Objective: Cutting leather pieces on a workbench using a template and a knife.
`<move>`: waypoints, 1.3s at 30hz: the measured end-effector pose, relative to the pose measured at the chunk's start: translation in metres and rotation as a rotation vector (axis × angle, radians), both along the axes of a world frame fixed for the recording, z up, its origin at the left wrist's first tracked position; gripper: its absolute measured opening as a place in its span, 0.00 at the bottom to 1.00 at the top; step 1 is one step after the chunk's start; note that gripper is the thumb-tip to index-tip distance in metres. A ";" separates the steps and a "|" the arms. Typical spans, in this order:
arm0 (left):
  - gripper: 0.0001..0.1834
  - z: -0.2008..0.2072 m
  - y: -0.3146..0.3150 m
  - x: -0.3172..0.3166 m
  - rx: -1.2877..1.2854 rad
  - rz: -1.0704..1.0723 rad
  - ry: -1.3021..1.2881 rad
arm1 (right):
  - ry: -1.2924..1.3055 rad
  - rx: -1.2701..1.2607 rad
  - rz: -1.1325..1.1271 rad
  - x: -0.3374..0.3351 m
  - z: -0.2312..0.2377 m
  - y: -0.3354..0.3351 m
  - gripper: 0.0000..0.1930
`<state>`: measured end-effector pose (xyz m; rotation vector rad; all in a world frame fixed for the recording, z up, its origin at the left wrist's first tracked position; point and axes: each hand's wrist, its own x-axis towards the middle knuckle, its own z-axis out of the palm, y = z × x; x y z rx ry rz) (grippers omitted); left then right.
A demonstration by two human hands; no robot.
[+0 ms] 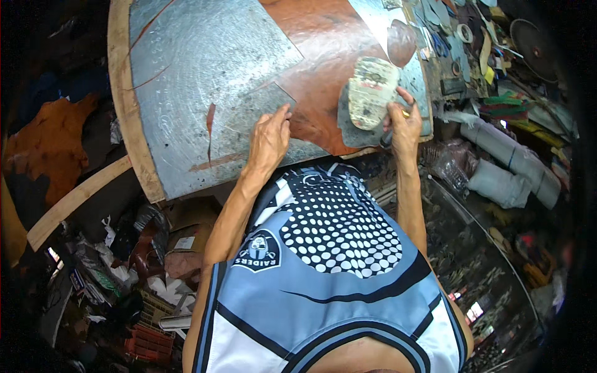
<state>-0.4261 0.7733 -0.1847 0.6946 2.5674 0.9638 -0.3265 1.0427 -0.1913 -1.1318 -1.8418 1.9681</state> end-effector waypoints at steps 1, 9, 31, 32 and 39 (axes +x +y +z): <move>0.20 0.001 0.002 -0.001 0.003 -0.009 -0.015 | -0.009 -0.028 -0.001 -0.006 0.001 -0.002 0.20; 0.28 -0.012 0.019 0.001 -0.057 0.035 0.178 | 0.031 -0.110 0.267 -0.044 -0.020 -0.007 0.20; 0.52 -0.036 0.010 -0.012 -0.260 -0.140 0.280 | -0.016 0.711 0.897 -0.065 -0.048 0.008 0.17; 0.52 -0.034 0.013 -0.012 -0.244 -0.124 0.275 | 0.000 0.700 0.903 -0.067 -0.049 0.008 0.17; 0.50 -0.038 0.016 -0.003 -0.187 -0.058 0.259 | 0.001 0.666 0.916 -0.068 -0.045 0.013 0.17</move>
